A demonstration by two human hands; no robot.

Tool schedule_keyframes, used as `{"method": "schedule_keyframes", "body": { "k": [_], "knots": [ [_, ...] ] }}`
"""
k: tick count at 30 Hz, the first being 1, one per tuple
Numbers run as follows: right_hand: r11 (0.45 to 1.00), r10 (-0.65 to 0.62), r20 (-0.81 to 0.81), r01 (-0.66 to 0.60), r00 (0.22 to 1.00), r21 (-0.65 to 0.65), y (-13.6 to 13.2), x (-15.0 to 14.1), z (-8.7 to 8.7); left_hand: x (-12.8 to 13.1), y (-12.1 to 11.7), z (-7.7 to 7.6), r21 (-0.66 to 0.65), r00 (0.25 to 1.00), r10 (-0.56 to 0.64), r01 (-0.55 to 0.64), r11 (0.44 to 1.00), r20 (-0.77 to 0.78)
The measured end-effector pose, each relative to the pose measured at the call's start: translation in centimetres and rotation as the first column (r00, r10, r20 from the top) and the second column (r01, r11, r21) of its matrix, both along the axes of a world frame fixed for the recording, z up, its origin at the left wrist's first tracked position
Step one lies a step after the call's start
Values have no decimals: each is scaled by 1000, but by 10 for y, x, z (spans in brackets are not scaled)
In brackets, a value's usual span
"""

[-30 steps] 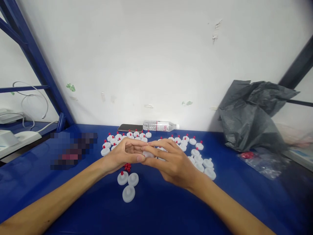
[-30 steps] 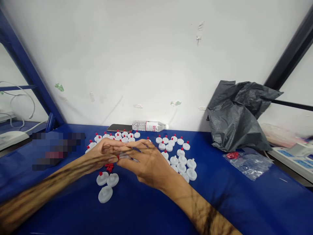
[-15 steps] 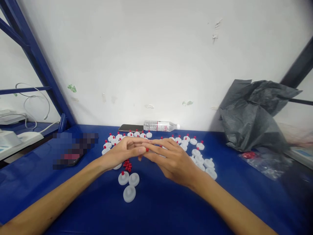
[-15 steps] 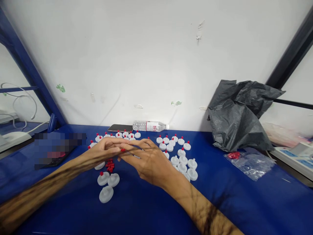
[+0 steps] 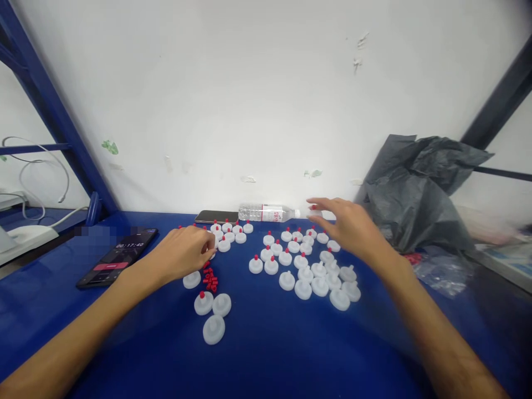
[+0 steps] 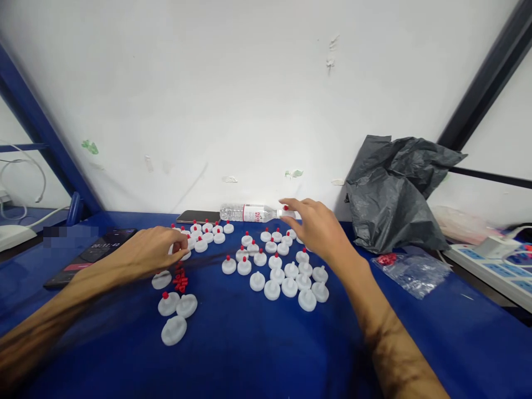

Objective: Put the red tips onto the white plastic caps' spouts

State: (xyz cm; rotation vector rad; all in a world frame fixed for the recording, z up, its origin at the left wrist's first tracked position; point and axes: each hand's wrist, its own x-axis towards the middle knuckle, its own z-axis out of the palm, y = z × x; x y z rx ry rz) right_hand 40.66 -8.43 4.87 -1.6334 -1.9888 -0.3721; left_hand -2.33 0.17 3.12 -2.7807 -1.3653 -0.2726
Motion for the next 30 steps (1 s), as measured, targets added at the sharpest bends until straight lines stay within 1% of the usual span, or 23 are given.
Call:
{"method": "schedule_keyframes", "body": {
  "k": [2, 4, 7, 9, 14, 17, 21, 27, 30],
  "knots": [
    [988, -55, -33, 49, 998, -149, 1, 14, 5, 6, -5, 5, -53, 991, 79, -85, 995, -108],
    [960, -66, -58, 47, 996, -275, 2, 21, 7, 12, -11, 11, -107, 967, 143, -168, 980, -210],
    [929, -48, -77, 16, 996, -370, 5, 23, 5, 19, -16, 16, -138, 945, 173, -218, 966, -278],
    [911, -47, -85, 8, 995, -412, 7, 22, 2, 19, -16, 13, -137, 945, 170, -214, 967, -278],
    [892, -63, -95, 13, 993, -452, 12, 21, -9, 13, -11, -5, -84, 953, 176, -202, 976, -246],
    [885, -77, -94, 24, 993, -464, 15, 22, -14, 10, -8, -13, -94, 962, 154, -179, 979, -224],
    [878, -79, -100, 22, 992, -478, 17, 24, -17, 9, -7, -16, -103, 973, 132, -154, 983, -189],
    [867, -70, -102, 10, 992, -498, 15, 25, -18, 11, -6, -20, -85, 965, 121, -144, 986, -234],
    [872, -66, -89, 14, 994, -489, 12, 23, -18, 14, -5, -22, -63, 966, 120, -138, 988, -228]
  ]
}}
